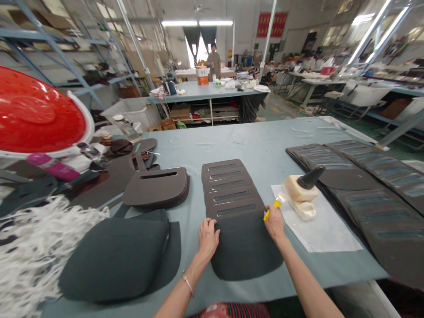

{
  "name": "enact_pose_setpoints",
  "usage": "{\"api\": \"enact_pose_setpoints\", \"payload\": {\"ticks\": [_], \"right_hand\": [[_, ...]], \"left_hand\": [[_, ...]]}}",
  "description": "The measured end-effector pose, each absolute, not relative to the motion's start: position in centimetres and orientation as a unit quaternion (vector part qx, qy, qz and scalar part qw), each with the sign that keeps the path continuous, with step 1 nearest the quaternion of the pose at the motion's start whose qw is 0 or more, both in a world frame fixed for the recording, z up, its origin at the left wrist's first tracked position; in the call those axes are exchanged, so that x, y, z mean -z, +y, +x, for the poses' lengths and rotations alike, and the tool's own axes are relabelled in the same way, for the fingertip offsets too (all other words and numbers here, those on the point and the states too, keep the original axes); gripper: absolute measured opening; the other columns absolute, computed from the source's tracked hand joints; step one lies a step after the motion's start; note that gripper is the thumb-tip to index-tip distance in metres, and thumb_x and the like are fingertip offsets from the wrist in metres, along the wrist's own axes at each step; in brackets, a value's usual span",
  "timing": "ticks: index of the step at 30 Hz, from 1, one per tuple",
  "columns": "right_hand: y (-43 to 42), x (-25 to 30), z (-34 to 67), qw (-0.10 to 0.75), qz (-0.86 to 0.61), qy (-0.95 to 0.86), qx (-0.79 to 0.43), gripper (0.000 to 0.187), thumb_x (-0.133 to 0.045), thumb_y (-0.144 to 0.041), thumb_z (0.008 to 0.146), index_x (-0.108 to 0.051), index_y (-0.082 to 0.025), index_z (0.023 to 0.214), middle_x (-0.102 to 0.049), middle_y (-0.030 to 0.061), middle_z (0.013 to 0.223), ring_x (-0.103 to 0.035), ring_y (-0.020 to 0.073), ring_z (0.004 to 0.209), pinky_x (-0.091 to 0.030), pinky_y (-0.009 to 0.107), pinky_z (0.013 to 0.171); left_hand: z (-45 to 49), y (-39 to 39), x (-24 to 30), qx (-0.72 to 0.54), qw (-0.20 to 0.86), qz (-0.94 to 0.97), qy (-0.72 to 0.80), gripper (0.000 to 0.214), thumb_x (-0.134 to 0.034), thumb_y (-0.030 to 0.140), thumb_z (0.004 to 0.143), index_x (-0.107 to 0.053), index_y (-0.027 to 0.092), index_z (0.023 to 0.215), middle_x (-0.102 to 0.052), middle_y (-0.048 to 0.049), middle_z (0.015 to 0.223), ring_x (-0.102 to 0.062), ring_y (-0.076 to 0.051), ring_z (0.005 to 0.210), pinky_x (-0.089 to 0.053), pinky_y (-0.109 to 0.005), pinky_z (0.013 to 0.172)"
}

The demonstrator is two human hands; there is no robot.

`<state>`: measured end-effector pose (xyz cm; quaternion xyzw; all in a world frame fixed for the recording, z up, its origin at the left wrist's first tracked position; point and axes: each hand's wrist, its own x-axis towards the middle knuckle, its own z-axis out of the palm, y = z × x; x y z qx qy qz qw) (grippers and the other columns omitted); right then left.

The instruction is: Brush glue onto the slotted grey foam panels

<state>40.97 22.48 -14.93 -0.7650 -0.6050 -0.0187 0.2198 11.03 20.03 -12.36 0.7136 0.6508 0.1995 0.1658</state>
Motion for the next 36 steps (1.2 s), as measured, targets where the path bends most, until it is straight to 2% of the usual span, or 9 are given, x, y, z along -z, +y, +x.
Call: {"api": "enact_pose_setpoints", "payload": {"ticks": [7,12,18,23,28,31,36], "right_hand": [[23.9,15.0,40.1,0.129,-0.813,-0.567,-0.002,0.021,-0.053,-0.010,0.077,-0.053,-0.017,0.097,-0.053,0.0057,0.078,-0.047,0.0177,0.074,-0.025,0.026,0.058],[23.8,15.0,39.7,0.126,-0.816,-0.563,0.008,0.030,-0.052,-0.004,0.073,-0.053,-0.019,0.099,-0.052,0.0041,0.077,-0.047,0.0168,0.073,-0.024,0.025,0.057],[23.3,14.9,39.4,0.130,-0.815,-0.564,0.041,0.024,-0.048,-0.005,0.079,-0.055,-0.019,0.098,-0.052,0.0037,0.074,-0.047,0.0161,0.069,-0.024,0.026,0.056],[22.7,14.8,39.2,0.185,-0.799,-0.567,0.077,0.022,-0.043,-0.009,0.082,-0.055,-0.017,0.098,-0.051,0.0048,0.074,-0.047,0.0175,0.071,-0.029,0.027,0.060],[22.5,14.3,38.9,0.302,-0.773,-0.554,0.063,0.012,-0.044,-0.021,0.086,-0.053,-0.016,0.092,-0.054,0.0062,0.079,-0.050,0.0187,0.074,-0.036,0.028,0.067],[22.7,13.9,38.9,0.363,-0.763,-0.531,0.053,0.013,-0.043,-0.027,0.087,-0.050,-0.017,0.090,-0.055,0.0058,0.080,-0.051,0.0185,0.073,-0.038,0.028,0.070],[23.8,14.6,39.7,0.377,-0.776,-0.505,0.030,0.013,-0.045,-0.027,0.083,-0.049,-0.017,0.090,-0.054,0.0041,0.077,-0.051,0.0179,0.070,-0.038,0.028,0.069]], "left_hand": [[11.5,20.1,13.6,-0.160,0.146,0.722,0.657,0.032,-0.055,0.014,0.075,-0.052,0.021,0.106,-0.047,-0.0079,0.116,-0.046,-0.023,0.107,-0.040,-0.039,0.088],[11.4,20.2,13.2,-0.149,0.144,0.726,0.656,0.032,-0.057,0.014,0.074,-0.051,0.021,0.105,-0.048,-0.0074,0.115,-0.046,-0.023,0.106,-0.040,-0.037,0.088],[11.3,20.5,12.9,-0.136,0.144,0.728,0.657,0.032,-0.056,0.014,0.075,-0.052,0.021,0.105,-0.048,-0.0068,0.114,-0.046,-0.023,0.104,-0.040,-0.037,0.086],[11.3,20.5,12.8,-0.130,0.146,0.729,0.656,0.031,-0.055,0.015,0.075,-0.052,0.022,0.106,-0.048,-0.0069,0.114,-0.047,-0.022,0.103,-0.040,-0.037,0.087],[11.3,20.5,12.8,-0.139,0.146,0.729,0.654,0.031,-0.056,0.015,0.076,-0.052,0.022,0.106,-0.048,-0.0072,0.114,-0.047,-0.022,0.104,-0.040,-0.037,0.087],[11.3,20.4,12.9,-0.139,0.139,0.731,0.654,0.031,-0.055,0.015,0.076,-0.051,0.022,0.106,-0.048,-0.0068,0.114,-0.047,-0.022,0.104,-0.040,-0.036,0.086],[11.3,20.3,13.0,-0.139,0.132,0.736,0.649,0.032,-0.054,0.014,0.077,-0.051,0.021,0.107,-0.048,-0.0071,0.113,-0.047,-0.022,0.104,-0.040,-0.036,0.086]]}}
